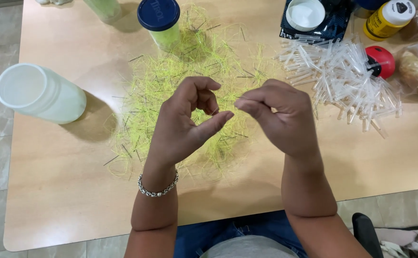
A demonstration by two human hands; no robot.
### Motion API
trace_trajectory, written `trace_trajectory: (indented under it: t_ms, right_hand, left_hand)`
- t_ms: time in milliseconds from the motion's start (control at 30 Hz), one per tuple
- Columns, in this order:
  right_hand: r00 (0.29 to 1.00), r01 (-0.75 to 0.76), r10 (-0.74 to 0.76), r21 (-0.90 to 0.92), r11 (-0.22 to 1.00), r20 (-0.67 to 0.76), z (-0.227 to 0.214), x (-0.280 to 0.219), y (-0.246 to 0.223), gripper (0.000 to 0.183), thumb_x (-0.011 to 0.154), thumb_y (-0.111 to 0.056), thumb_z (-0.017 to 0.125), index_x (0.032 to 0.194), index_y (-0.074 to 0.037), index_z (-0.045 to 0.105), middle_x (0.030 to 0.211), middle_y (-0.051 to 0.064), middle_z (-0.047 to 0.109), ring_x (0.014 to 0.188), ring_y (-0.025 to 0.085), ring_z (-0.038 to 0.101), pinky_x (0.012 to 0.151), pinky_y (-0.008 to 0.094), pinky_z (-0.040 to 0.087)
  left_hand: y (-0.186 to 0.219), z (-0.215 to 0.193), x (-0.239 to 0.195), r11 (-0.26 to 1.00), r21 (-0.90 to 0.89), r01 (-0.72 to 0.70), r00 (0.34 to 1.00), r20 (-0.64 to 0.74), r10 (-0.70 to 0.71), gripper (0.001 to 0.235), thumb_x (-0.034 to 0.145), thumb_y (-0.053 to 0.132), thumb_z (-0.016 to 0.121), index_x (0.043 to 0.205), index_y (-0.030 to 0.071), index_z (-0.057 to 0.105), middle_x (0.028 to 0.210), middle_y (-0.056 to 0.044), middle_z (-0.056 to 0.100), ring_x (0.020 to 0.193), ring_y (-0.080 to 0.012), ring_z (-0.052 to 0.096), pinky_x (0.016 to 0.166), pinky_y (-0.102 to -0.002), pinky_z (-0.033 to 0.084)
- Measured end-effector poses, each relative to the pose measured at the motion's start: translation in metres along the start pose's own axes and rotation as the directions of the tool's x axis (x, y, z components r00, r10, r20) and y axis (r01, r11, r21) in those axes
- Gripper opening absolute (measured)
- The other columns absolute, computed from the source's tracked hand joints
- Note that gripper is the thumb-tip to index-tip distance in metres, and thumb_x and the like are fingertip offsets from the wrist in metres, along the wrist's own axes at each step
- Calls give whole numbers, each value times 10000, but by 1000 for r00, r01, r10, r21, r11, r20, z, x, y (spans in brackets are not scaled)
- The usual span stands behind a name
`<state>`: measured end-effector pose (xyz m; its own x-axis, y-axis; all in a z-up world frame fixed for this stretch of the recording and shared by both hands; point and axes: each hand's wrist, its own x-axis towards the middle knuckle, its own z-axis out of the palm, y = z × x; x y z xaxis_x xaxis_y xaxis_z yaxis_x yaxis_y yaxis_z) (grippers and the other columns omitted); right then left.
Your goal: The person sits at a table and repeatedly picks up a yellow feathered object and a clear plastic tube. They insert the feathered object into the tube, then place the assembled item on the table. This process is repeated multiple times.
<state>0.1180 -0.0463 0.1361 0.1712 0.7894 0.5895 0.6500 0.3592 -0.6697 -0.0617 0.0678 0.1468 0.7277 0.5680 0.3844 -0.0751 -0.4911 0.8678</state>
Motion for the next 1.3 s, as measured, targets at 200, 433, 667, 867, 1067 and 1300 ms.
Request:
trace_trajectory:
  t_ms: [200, 433, 667, 867, 1067, 1300]
  right_hand:
    - [963, 35, 62, 349, 936, -261, -19, -25, 29, 187, 1075, -261, 645, 998, -100, 704, 829, 17, 666, 700, 90, 569, 642, 222, 473]
    - [880, 229, 96, 594, 771, -464, -57, -28, 30, 186, 1140, -298, 593, 963, -242, 611, 662, -49, 385, 488, 99, 330, 500, 281, 292]
    - [826, 138, 327, 727, 673, -460, -99, -63, 48, 261, 1097, -365, 673, 936, -276, 489, 760, -123, 253, 740, -8, 294, 755, 163, 309]
    - [732, 343, 387, 794, 502, -561, -137, -95, 95, 264, 1008, -100, 675, 842, -185, 488, 817, -84, 373, 768, 20, 325, 830, 193, 344]
    - [439, 244, 384, 519, 820, -813, -118, -69, 83, 276, 925, -22, 712, 715, -63, 538, 759, 58, 536, 752, 169, 472, 729, 323, 415]
    - [869, -248, 306, 191, 950, -389, -79, -42, 37, 210, 1146, -231, 641, 1037, -58, 686, 992, 79, 702, 730, 104, 549, 691, 248, 426]
  left_hand:
    - [-30, 4, 8, 883, 461, -85, 996, 66, 61, 187, 922, 144, 742, 1099, 133, 682, 820, 31, 673, 733, -177, 643, 685, -365, 503]
    - [-56, 1, 13, 782, 618, -79, 990, 138, -9, 216, 873, 112, 781, 1082, 78, 740, 800, -41, 744, 757, -287, 681, 712, -437, 519]
    - [-79, -16, 16, 673, 736, 77, 987, 38, -155, 188, 917, 45, 680, 1058, 111, 785, 888, -73, 776, 719, -211, 726, 618, -330, 617]
    - [-97, -57, 7, 670, 703, 239, 964, -87, -253, 113, 950, 54, 711, 920, 64, 819, 967, -122, 805, 877, -235, 756, 785, -362, 625]
    - [-84, -81, -7, 354, 794, 494, 833, -315, -455, 482, 824, 302, 847, 1260, 127, 741, 968, -61, 789, 945, -258, 717, 651, -446, 532]
    - [-21, -78, -38, 541, 838, 70, 997, -34, -76, 852, 767, 468, 860, 1443, 30, 585, 1344, -180, 650, 1256, -367, 574, 1020, -519, 452]
